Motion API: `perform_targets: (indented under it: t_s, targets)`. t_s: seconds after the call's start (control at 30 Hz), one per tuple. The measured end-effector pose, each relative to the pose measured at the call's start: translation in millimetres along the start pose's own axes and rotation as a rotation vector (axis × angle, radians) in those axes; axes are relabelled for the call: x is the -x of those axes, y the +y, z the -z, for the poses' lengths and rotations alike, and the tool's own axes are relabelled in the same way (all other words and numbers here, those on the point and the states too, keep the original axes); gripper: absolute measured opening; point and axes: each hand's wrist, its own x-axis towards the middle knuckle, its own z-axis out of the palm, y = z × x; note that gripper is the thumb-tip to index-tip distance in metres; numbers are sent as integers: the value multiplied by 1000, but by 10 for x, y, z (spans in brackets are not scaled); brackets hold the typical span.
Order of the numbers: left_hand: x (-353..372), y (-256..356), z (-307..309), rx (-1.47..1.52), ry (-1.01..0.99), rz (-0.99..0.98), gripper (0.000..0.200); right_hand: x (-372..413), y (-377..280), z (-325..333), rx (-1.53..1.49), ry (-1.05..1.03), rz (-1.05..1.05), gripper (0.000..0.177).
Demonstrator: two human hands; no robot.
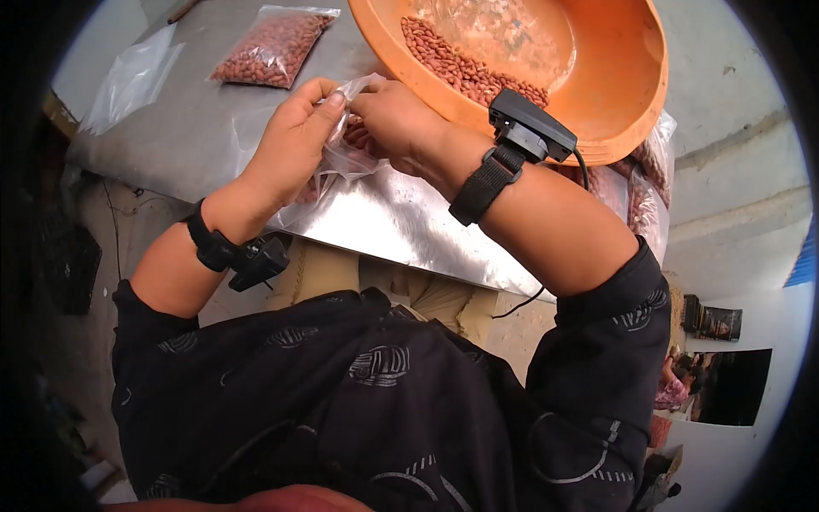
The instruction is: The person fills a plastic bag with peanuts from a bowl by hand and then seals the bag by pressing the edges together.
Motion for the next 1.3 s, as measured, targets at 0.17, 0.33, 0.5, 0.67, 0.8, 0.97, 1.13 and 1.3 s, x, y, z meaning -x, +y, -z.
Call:
perform_targets:
  t_s: [0.17, 0.33, 0.5, 0.67, 0.8, 0.97, 1.13, 1.3]
  targets:
    - [1, -112, 62, 285, 3, 8, 18, 175, -217, 60, 171, -98, 42, 28]
    - [64, -198, 64, 525, 94, 56, 19, 229, -543, 320, 478, -133, 103, 23]
    - [128, -354, 82, 652, 195, 113, 18, -27, -1019, 1116, 781, -16, 152, 31]
    - [120, -418, 110, 619, 159, 122, 17, -344, -998, 1766, 1294, -13, -360, 68]
    - [114, -448, 122, 588, 160, 121, 16, -507, -739, 1960, 1307, -4, -634, 86]
    - [121, -370, 83, 654, 197, 134, 18, -768, -567, 2039, 1128, -149, -633, 77]
    - [127, -453, 137, 627, 113, 122, 16, -957, -392, 1947, 972, -52, -357, 67]
    - [132, -430, 115, 655, 150, 126, 17, -1022, -571, 1840, 905, -52, -242, 70]
